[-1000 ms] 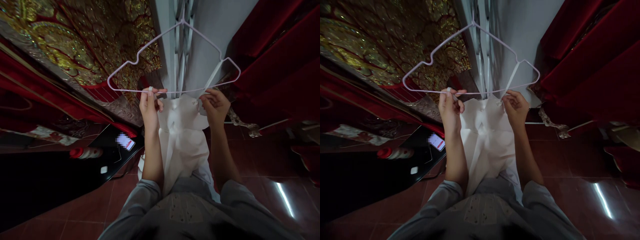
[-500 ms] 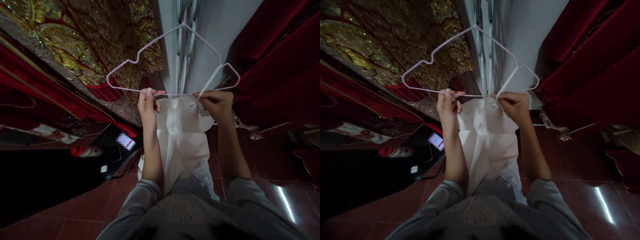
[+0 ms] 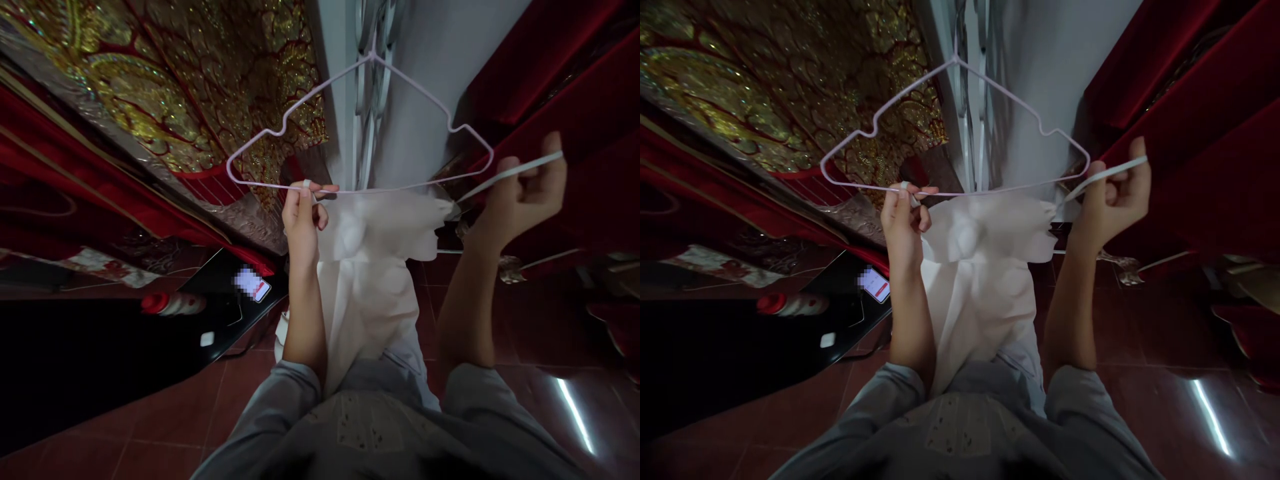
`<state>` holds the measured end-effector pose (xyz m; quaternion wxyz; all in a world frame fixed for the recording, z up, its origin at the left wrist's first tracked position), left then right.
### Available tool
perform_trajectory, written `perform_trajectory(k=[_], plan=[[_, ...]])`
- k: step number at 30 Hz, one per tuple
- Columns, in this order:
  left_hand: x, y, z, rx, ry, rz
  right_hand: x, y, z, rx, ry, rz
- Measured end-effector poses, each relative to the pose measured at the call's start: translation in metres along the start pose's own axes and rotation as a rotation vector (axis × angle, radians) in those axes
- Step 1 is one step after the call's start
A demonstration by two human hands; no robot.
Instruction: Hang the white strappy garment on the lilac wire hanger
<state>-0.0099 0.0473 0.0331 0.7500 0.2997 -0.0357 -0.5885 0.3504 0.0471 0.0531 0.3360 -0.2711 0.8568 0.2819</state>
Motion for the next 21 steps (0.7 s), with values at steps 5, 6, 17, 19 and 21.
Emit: perform_trajectory(k=[5,6,17,19,21], plan=[[0.01,0.014,-0.01,0.02,-0.04,-0.007,0.057,0.049,-0.056,0.02,0.128,-0.468],[0.012,0.014,-0.011,0.016,-0.038,-0.009,0.069,0.061,-0.062,0.028,0.16,-0.6],[-0.013,-0.083,0.041,-0.311,0.394,0.16,0.044,0.059,-0.043,-0.029,0.177,-0.581],[-0.027,-0.063,0.051,-0.329,0.323,-0.051,0.048,0.061,-0.041,-0.019,0.208,-0.605],[-0.039,-0.042,0.061,-0.352,0.241,-0.158,0.056,0.063,-0.041,-0.009,0.232,-0.621]])
Point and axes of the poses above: each hand's wrist, its own x-axis away from the middle knuckle, its own y-axis out of the palm, z = x × y, the point moved 7 cm from there along -x, towards the middle knuckle
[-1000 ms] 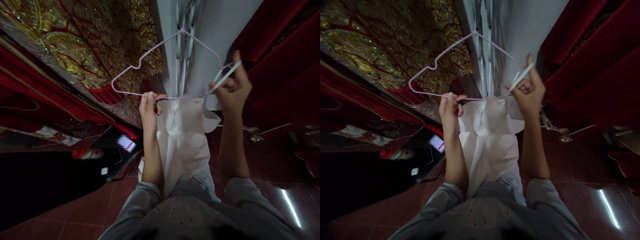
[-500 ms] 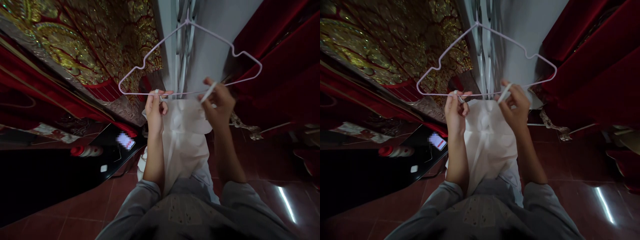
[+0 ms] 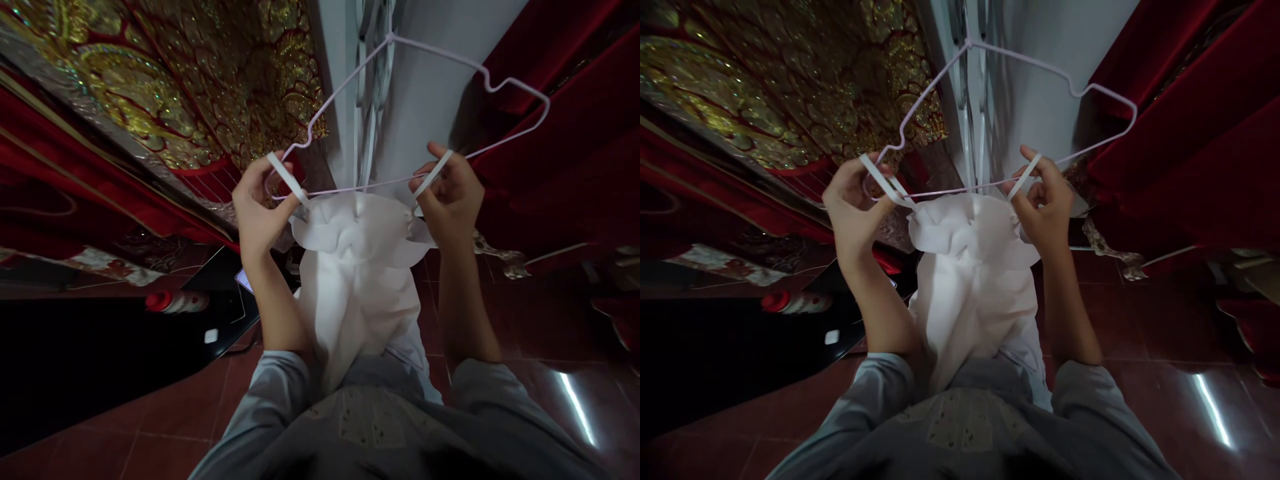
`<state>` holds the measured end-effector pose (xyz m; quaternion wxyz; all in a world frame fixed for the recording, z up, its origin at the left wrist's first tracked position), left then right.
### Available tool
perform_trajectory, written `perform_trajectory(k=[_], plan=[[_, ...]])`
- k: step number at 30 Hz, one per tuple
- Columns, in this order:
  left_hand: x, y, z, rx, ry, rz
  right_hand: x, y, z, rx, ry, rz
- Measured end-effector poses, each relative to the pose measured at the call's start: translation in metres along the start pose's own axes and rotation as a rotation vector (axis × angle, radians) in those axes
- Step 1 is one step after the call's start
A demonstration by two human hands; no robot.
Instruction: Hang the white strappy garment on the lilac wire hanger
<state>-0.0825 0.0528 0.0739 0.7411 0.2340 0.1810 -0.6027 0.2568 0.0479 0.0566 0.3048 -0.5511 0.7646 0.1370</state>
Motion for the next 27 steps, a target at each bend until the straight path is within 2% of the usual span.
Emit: perform_trajectory(k=[2,5,7,9,11,13,15,17,18,21,22,24,27], plan=[[-0.017,0.013,0.01,-0.024,-0.056,-0.054,0.007,0.005,0.0,-0.008,0.007,-0.002],[-0.035,0.027,0.012,-0.049,-0.091,-0.12,0.015,0.008,0.0,-0.024,0.007,0.009],[-0.038,0.027,0.004,-0.025,-0.089,-0.075,0.018,0.01,0.0,-0.031,0.007,0.013],[-0.028,0.018,-0.011,0.096,-0.129,0.108,0.021,0.012,-0.001,-0.033,0.005,0.014],[-0.007,0.015,-0.033,0.3,-0.249,0.292,0.024,0.017,-0.003,-0.034,0.013,0.002],[0.017,0.025,-0.05,0.471,-0.353,0.344,0.029,0.023,-0.007,-0.039,0.014,-0.027],[0.032,0.039,-0.054,0.521,-0.357,0.306,0.031,0.027,-0.009,-0.046,0.0,-0.066],[0.039,0.047,-0.053,0.474,-0.309,0.287,0.028,0.014,-0.007,-0.041,-0.05,0.003],[0.04,0.048,-0.052,0.436,-0.297,0.285,0.024,-0.001,-0.003,-0.034,-0.085,0.102],[0.037,0.045,-0.052,0.369,-0.305,0.29,0.008,-0.063,0.013,-0.001,-0.206,0.52],[0.035,0.042,-0.051,0.369,-0.297,0.289,0.0,-0.079,0.019,0.005,-0.23,0.578],[0.032,0.038,-0.048,0.379,-0.264,0.273,-0.026,-0.093,0.027,0.005,-0.221,0.479],[0.031,0.036,-0.047,0.362,-0.245,0.259,-0.06,-0.085,0.016,0.051,-0.189,0.214]])
Point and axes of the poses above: each hand's wrist, its own x-axis away from the middle knuckle, its own y-axis out of the palm, z = x × y, the point moved 7 cm from there along -x, towards the middle knuckle
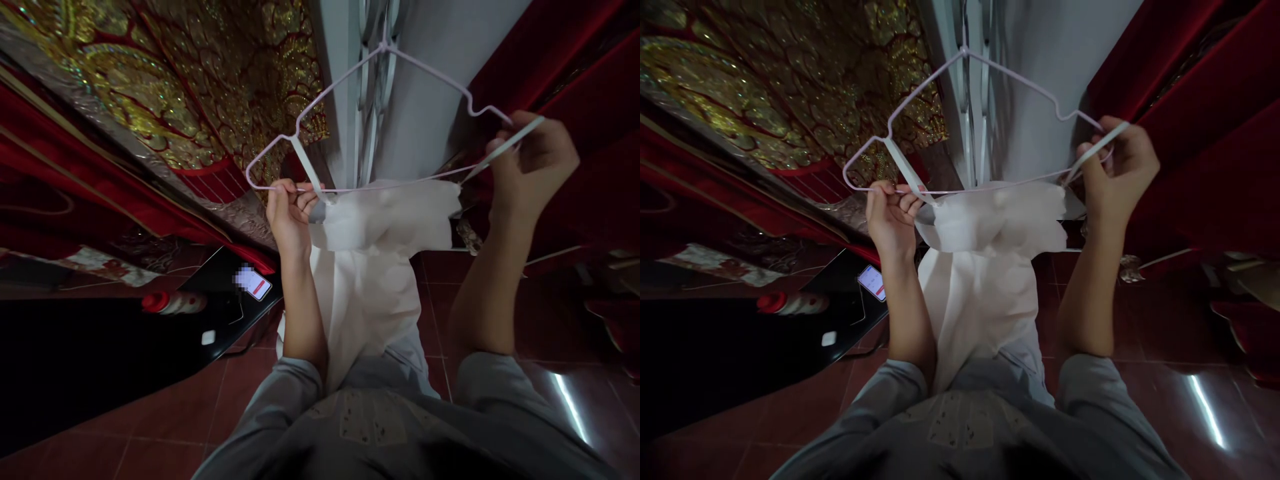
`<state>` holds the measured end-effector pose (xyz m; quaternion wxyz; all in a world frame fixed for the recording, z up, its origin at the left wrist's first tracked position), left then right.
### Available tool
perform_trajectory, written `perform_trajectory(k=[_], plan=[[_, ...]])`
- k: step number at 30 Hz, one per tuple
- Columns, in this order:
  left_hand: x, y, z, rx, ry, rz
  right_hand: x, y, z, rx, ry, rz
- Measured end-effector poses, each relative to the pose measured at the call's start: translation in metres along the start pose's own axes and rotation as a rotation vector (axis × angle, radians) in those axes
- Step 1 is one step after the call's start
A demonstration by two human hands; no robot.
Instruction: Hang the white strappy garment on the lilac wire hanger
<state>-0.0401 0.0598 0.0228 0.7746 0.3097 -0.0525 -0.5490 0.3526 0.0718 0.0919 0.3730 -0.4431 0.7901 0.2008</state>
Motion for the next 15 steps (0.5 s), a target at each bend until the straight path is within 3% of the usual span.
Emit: perform_trajectory(k=[2,5,8,11,13,15], plan=[[0.001,0.0,-0.001,-0.025,-0.009,0.008,-0.014,0.015,-0.02,0.049,-0.033,-0.125],[0.003,0.001,-0.001,-0.027,-0.022,0.015,-0.027,0.032,-0.054,0.169,-0.169,-0.214],[0.006,0.001,0.0,-0.02,-0.034,0.023,-0.023,0.035,-0.079,0.217,-0.354,-0.068],[0.008,0.001,0.002,-0.034,-0.037,0.037,0.011,0.039,-0.09,0.037,-0.4,0.082],[0.009,0.002,0.0,-0.043,-0.037,0.041,0.042,0.062,-0.089,0.033,-0.283,-0.063],[0.012,0.004,-0.004,-0.05,-0.034,0.048,0.079,0.091,-0.082,0.11,-0.113,-0.323]])
Point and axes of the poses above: each hand's wrist, its own x-axis away from the middle knuckle, its own y-axis out of the palm, z = x × y, the point moved 7 cm from there along -x, towards the middle knuckle
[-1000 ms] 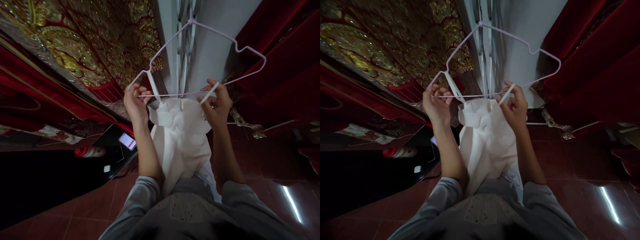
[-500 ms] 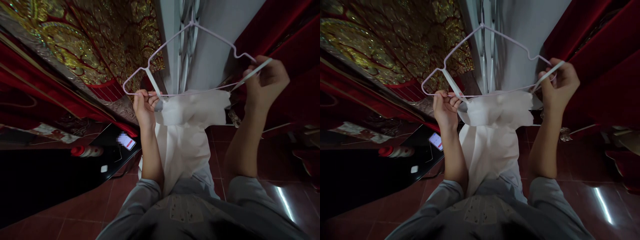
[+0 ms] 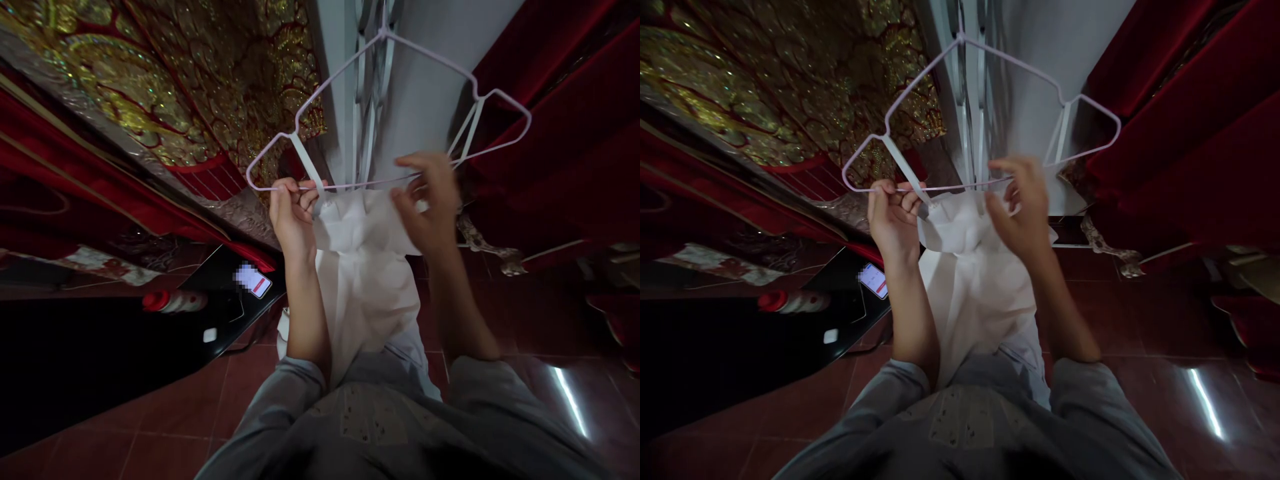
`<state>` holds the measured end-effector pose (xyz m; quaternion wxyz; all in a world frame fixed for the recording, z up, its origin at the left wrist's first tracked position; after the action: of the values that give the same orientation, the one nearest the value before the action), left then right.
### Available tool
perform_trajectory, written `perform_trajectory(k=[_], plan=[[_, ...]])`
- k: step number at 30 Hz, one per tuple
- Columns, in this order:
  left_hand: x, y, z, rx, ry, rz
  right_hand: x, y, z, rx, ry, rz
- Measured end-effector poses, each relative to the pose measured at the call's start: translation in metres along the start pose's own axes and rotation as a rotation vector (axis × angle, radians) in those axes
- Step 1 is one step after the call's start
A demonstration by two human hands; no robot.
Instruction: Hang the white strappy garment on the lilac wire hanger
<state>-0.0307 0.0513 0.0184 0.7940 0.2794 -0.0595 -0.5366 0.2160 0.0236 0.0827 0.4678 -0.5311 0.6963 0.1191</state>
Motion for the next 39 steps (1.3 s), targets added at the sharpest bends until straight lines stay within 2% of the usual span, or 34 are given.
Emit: perform_trajectory(k=[2,3,6,9,12,14,16,18,20,22,24,26,27,29,31,32,33,35,37,39], plan=[[0.007,-0.001,-0.003,-0.022,0.018,0.019,0.024,0.026,0.002,-0.001,0.128,-0.147],[0.012,-0.001,-0.004,-0.048,0.021,0.022,0.033,0.033,0.004,-0.008,0.169,-0.174],[0.028,0.001,0.003,-0.196,0.001,-0.062,0.043,0.039,0.009,-0.043,0.209,-0.135],[0.033,0.008,0.029,-0.247,-0.023,-0.206,0.041,0.037,0.013,-0.084,0.204,-0.076],[0.014,0.012,0.063,-0.03,-0.098,-0.285,0.038,0.037,0.014,-0.108,0.195,-0.077],[-0.007,0.006,0.083,0.103,-0.078,-0.227,0.038,0.037,0.013,-0.115,0.188,-0.099],[-0.023,-0.011,0.093,0.142,0.005,-0.065,0.038,0.035,0.014,-0.111,0.19,-0.119],[-0.026,-0.033,0.088,0.112,0.084,0.142,0.038,0.033,0.014,-0.103,0.199,-0.123],[-0.017,-0.044,0.071,0.047,0.097,0.243,0.038,0.032,0.013,-0.103,0.206,-0.126],[-0.004,-0.036,0.049,-0.013,0.029,0.16,0.038,0.035,0.01,-0.114,0.209,-0.145],[0.01,-0.014,0.03,-0.016,-0.058,0.006,0.038,0.039,0.004,-0.142,0.198,-0.18],[0.021,0.007,0.021,0.053,-0.089,-0.062,0.039,0.041,0.0,-0.17,0.172,-0.182],[0.024,0.016,0.021,0.099,-0.077,-0.065,0.039,0.037,0.0,-0.178,0.166,-0.125],[0.027,0.028,0.023,0.176,-0.035,-0.057,0.042,0.014,0.01,-0.178,0.212,0.167],[0.027,0.034,0.024,0.201,-0.013,-0.043,0.053,-0.013,0.033,-0.22,0.383,0.498],[0.026,0.034,0.022,0.194,-0.016,-0.031,0.057,-0.018,0.046,-0.278,0.501,0.564],[0.025,0.033,0.02,0.181,-0.024,-0.02,0.059,-0.019,0.059,-0.347,0.616,0.55],[0.024,0.03,0.015,0.156,-0.036,-0.015,0.054,-0.013,0.074,-0.46,0.751,0.399],[0.024,0.029,0.014,0.138,-0.019,-0.04,0.045,-0.014,0.08,-0.483,0.745,0.333],[0.024,0.029,0.015,0.123,0.018,-0.073,0.037,-0.017,0.082,-0.478,0.694,0.34]])
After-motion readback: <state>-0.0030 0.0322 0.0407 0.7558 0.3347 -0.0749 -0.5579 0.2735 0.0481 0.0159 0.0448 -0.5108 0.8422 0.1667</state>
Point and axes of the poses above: each hand's wrist, its own x-axis away from the middle knuckle, its own y-axis out of the palm, z = x × y, the point moved 7 cm from there along -x, towards the middle knuckle
